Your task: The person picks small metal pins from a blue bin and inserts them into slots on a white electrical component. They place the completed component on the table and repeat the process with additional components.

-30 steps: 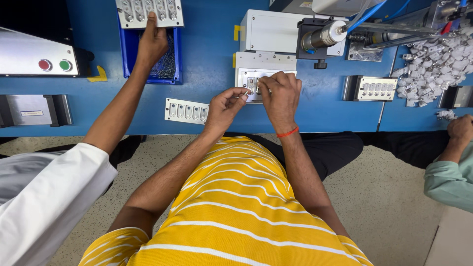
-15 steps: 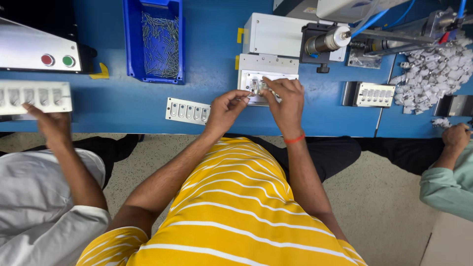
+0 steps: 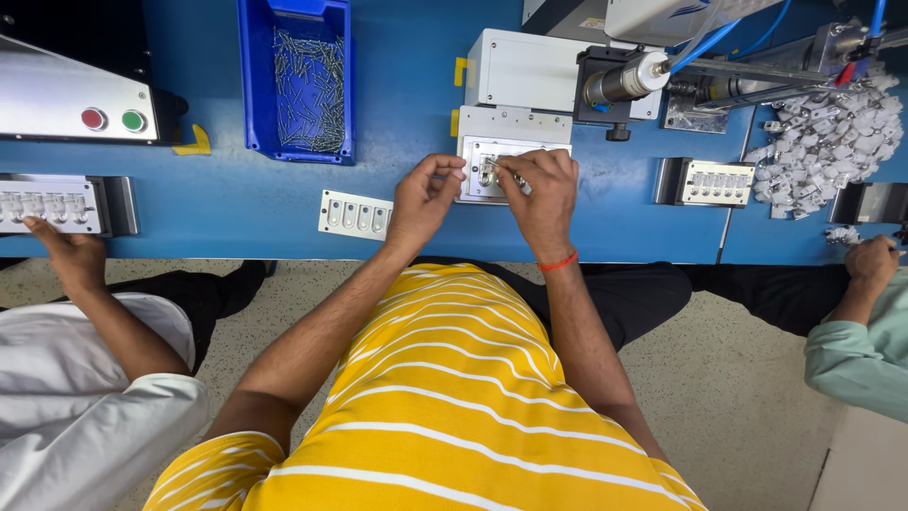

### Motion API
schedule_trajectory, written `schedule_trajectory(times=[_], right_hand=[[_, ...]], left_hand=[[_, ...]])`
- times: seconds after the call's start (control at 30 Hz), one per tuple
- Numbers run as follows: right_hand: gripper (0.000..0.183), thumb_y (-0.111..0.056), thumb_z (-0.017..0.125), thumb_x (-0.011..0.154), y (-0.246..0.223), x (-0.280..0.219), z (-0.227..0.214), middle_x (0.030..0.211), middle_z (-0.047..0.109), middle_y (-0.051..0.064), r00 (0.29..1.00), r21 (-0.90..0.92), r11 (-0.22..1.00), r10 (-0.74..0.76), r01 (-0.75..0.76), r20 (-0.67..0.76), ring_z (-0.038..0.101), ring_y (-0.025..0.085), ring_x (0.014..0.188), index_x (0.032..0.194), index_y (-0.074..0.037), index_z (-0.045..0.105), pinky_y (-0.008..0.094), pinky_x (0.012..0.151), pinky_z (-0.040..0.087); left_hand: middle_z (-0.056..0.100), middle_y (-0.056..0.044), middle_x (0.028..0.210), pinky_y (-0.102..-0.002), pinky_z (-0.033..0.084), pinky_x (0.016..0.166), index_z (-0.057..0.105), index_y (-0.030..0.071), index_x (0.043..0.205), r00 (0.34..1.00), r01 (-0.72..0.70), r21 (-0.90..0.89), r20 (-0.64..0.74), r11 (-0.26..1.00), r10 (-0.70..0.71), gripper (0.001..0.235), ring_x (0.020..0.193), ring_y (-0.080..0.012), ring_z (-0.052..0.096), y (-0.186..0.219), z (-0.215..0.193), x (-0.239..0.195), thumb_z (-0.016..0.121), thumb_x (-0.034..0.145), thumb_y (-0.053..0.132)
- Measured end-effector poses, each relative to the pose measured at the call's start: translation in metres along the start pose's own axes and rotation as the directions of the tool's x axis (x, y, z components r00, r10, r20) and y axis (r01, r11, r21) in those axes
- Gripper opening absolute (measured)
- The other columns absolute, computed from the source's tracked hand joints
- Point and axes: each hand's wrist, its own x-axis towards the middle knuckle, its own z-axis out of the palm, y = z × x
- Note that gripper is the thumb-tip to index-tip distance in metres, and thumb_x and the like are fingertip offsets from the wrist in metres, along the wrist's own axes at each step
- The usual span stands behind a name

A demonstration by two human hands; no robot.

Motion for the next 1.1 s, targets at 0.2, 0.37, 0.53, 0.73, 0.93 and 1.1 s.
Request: schedule_trajectory(times=[0.2,0.37,0.53,0.73,0.93,1.1], right_hand=[[0.013,-0.018,0.088,0.085,0.006,0.005,0.019,0.086,0.068,-0.002,0.998,-0.068,0.998,-0.001,0.005,0.06,0.053,0.019,0.089,0.096,-0.014,0.083,0.036,0.082,0.039],[0.021,-0.023,0.091,0.079,0.002,0.015,0.012,0.09,0.07,-0.001,0.988,-0.086,0.996,0.049,-0.036,0.149,0.055,0.021,0.093,0.097,-0.015,0.082,0.038,0.084,0.04],[0.101,-0.039,0.096,0.046,0.016,0.016,-0.01,0.122,0.065,0.018,0.943,-0.13,0.967,-0.175,0.219,0.284,0.054,0.035,0.118,0.132,0.005,0.064,0.046,0.1,0.041],[0.087,-0.034,0.095,0.058,0.051,0.038,-0.019,0.125,0.064,0.015,0.803,-0.022,0.963,-0.21,0.267,0.557,0.06,0.032,0.115,0.133,-0.003,0.065,0.043,0.097,0.051],[0.078,-0.033,0.089,0.058,0.007,0.064,-0.024,0.117,0.065,0.013,0.857,0.059,0.959,-0.273,0.276,0.437,0.062,0.032,0.11,0.127,-0.003,0.068,0.043,0.095,0.052],[0.067,-0.029,0.089,0.066,-0.059,0.086,0.079,0.118,0.063,0.015,0.87,0.204,0.893,-0.442,0.402,0.219,0.059,0.036,0.112,0.124,-0.002,0.068,0.046,0.096,0.05]], left_hand=[[0.072,-0.001,0.101,-0.023,0.06,0.076,0.067,0.007,0.116,0.998,0.054,0.038,-0.025,0.998,-0.053,0.016,0.085,-0.0071,0.069,-0.005,-0.011,-0.001,0.062,0.103,0.014],[0.073,-0.002,0.099,-0.025,0.058,0.074,0.069,0.007,0.115,0.999,-0.026,0.095,-0.041,0.995,0.03,0.015,0.084,-0.0085,0.068,0.0,-0.008,-0.002,0.064,0.101,0.013],[0.074,-0.003,0.099,-0.025,0.057,0.075,0.069,0.006,0.114,0.994,-0.088,0.097,-0.052,0.991,0.094,0.014,0.085,-0.0086,0.068,0.0,-0.007,-0.002,0.065,0.102,0.012],[0.072,-0.003,0.098,-0.024,0.057,0.074,0.069,0.006,0.115,0.996,-0.03,-0.038,-0.084,0.999,0.027,0.014,0.083,-0.0095,0.068,-0.035,-0.014,-0.004,0.063,0.102,0.01],[0.074,-0.003,0.098,-0.025,0.056,0.075,0.068,0.006,0.115,0.988,0.041,-0.037,-0.15,0.998,-0.046,0.018,0.083,-0.0104,0.069,-0.082,-0.025,-0.02,0.064,0.097,0.007],[0.074,-0.004,0.094,-0.026,0.057,0.077,0.069,0.006,0.113,0.984,0.099,-0.069,-0.145,0.993,-0.108,0.016,0.083,-0.0113,0.069,-0.103,-0.028,-0.032,0.063,0.098,0.01]])
